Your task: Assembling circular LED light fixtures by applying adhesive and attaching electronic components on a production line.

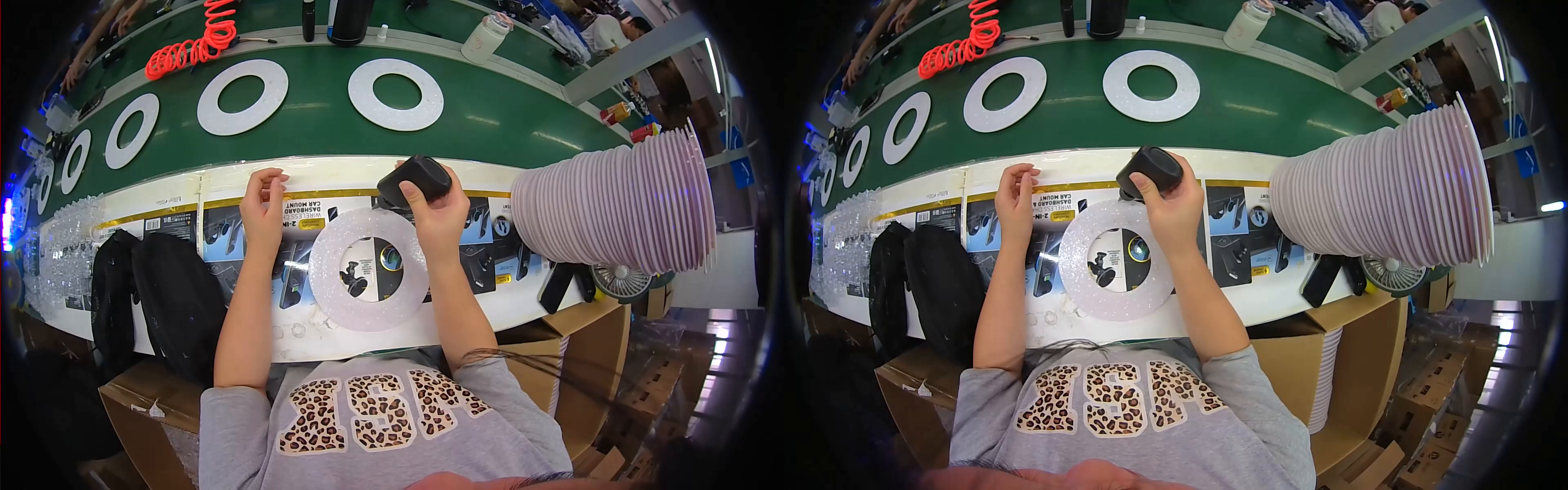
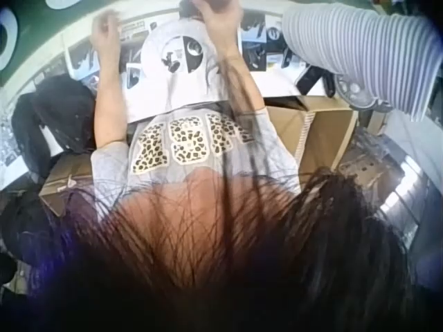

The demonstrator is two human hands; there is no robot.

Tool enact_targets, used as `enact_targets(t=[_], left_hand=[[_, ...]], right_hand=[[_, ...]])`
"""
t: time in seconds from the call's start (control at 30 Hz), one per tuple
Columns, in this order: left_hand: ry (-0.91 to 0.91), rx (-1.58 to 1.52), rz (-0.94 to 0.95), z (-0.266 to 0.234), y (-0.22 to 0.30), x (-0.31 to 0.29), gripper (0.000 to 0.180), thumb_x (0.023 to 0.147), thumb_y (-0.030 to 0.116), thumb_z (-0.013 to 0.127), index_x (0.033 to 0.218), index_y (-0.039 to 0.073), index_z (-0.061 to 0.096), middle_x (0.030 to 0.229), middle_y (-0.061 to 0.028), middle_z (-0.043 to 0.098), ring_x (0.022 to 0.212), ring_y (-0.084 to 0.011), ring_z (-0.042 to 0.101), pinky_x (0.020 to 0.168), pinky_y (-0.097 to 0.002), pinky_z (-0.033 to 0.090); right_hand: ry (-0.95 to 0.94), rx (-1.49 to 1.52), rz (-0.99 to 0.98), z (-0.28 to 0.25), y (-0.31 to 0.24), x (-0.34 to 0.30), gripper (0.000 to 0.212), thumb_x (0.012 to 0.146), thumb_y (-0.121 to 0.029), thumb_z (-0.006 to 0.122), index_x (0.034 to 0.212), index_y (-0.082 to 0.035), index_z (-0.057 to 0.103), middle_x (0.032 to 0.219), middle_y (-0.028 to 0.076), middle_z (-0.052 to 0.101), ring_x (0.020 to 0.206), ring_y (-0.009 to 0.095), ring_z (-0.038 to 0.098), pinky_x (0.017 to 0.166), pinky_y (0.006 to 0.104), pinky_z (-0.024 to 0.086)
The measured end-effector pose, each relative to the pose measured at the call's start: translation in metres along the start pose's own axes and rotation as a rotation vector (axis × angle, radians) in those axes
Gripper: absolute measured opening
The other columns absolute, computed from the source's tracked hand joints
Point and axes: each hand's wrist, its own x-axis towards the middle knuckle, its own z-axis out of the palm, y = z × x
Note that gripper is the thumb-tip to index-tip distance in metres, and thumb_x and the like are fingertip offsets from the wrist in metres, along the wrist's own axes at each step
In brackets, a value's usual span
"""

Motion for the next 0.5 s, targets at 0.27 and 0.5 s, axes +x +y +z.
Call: enact_targets(t=[0.27,0.5], left_hand=[[-0.004,-0.002,-0.01,0.0,0.002,0.0,0.014,0.095,0.007,0.051,0.107,0.002,0.058,0.096,-0.0054,0.064,0.081,-0.009,0.055,0.076,-0.0221,0.046],[0.0,0.017,0.002,-0.001,0.0,0.0,0.014,0.095,0.006,0.051,0.107,0.002,0.058,0.097,-0.0055,0.065,0.081,-0.0092,0.055,0.076,-0.0222,0.046]], right_hand=[[0.045,-0.067,-0.015,-0.013,-0.002,0.0,0.034,0.083,-0.004,0.072,0.109,0.007,0.054,0.103,0.017,0.066,0.096,0.02,0.064,0.09,0.0312,0.051],[0.044,-0.058,-0.004,-0.013,0.003,-0.001,0.032,0.082,-0.003,0.073,0.107,0.007,0.055,0.102,0.016,0.067,0.095,0.019,0.064,0.088,0.0305,0.051]])
